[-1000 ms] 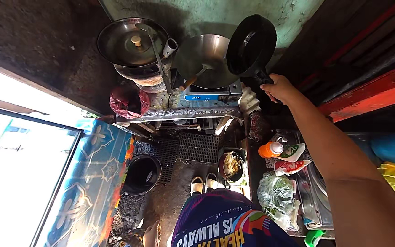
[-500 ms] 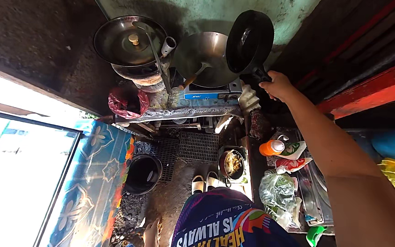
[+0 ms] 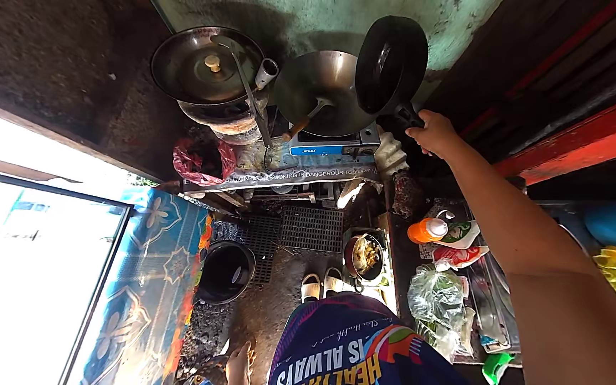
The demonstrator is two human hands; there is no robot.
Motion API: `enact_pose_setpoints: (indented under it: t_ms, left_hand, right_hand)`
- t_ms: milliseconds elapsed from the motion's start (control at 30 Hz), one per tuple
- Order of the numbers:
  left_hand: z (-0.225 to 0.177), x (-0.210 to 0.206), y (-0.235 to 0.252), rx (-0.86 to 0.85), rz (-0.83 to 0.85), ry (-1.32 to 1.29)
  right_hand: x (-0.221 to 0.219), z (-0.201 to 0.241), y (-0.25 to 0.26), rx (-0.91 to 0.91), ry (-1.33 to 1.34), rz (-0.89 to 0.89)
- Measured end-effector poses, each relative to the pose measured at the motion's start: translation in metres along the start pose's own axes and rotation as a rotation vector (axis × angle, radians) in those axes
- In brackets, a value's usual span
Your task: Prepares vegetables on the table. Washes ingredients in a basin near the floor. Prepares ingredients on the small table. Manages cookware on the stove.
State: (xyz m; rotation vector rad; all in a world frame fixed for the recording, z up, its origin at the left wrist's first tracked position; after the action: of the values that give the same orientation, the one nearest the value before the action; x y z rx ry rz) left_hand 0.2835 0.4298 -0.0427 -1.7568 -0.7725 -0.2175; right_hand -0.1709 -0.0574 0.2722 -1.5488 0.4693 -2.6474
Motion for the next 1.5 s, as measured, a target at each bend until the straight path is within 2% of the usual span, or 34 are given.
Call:
enact_pose_setpoints:
  t_ms: [1100, 1233, 1400, 1500]
  left_hand:
    - [0.001, 0.003, 0.018, -0.020, 0.014, -0.024]
    - [0.002, 0.004, 0.020, -0.038, 0.018, 0.013]
    - [-0.001, 0.005, 0.023, -0.080, 0.043, 0.024]
    - [-0.012, 0.006, 0.022, -0.089, 0.086, 0.040]
  right_hand:
    - [-0.003, 0.006, -0.006, -0.042, 0.017, -0.025]
    - [-0.010, 0.003, -0.005, -0.074, 0.230, -0.015]
    - [-0.010, 0.011, -0.030, -0.160, 0.750, 0.036]
    - [-0.004, 0.009, -0.053, -0.159, 0.966, 0.066]
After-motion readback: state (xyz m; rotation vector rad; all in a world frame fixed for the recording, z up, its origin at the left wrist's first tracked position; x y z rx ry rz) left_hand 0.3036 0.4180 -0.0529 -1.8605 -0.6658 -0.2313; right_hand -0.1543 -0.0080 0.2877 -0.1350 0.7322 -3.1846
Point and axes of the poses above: each hand's wrist, its own y-axis towards the middle knuckle, its own x-axis out of the back of the hand, z = x × y, the point moved 1 cm from there along y, towards the middle knuckle, and after that the axes turned 5 degrees about -y, right-handed, at the moved point
